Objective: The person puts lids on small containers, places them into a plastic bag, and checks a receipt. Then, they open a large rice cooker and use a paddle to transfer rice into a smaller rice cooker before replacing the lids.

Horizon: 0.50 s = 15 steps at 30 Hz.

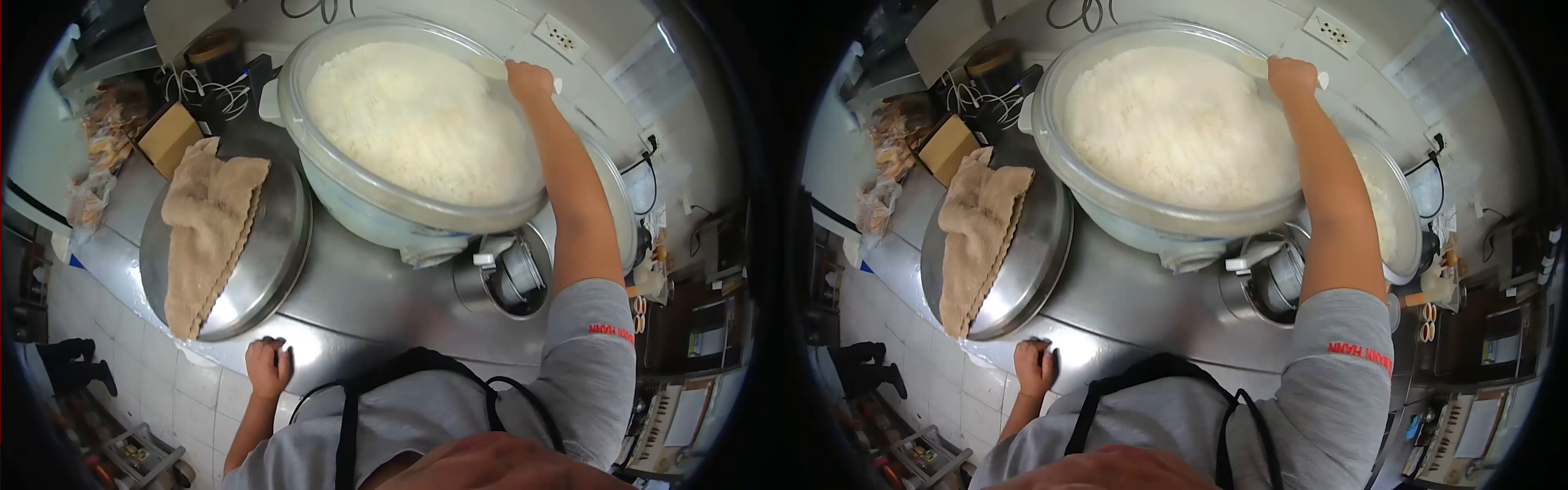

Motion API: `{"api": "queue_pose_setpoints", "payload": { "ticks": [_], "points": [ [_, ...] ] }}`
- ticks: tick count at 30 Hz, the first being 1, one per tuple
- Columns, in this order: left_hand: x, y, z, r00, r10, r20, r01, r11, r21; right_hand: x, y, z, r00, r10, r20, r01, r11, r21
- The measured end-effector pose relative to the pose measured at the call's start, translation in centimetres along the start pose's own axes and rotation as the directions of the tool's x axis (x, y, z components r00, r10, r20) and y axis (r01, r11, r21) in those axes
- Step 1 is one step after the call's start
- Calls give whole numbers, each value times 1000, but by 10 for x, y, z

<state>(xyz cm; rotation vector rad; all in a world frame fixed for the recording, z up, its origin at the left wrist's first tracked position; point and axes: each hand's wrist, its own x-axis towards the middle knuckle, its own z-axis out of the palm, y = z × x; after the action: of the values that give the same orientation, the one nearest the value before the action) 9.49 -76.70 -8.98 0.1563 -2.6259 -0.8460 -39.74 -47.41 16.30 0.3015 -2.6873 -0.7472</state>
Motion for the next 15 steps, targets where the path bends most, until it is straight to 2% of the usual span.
{"api": "queue_pose_setpoints", "payload": {
  "ticks": [2, 6, 11, 15],
  "points": [
    [0, -5, 2, 999, 26, -31, -28, 999, -34, 16, -13, 6, 993, -7, 117, 9, 1000, -23],
    [4, -4, -2, 999, 32, -10, -32, 998, -45, 13, -11, 1, 995, -43, 95, 31, 993, 118],
    [8, -1, -3, 999, 34, 22, -32, 997, -75, -16, -4, -15, 973, -95, 210, 72, 991, 112],
    [8, 1, -3, 999, 27, 24, -26, 997, -73, -43, -9, -19, 978, -119, 170, 103, 990, 96]
  ]
}}
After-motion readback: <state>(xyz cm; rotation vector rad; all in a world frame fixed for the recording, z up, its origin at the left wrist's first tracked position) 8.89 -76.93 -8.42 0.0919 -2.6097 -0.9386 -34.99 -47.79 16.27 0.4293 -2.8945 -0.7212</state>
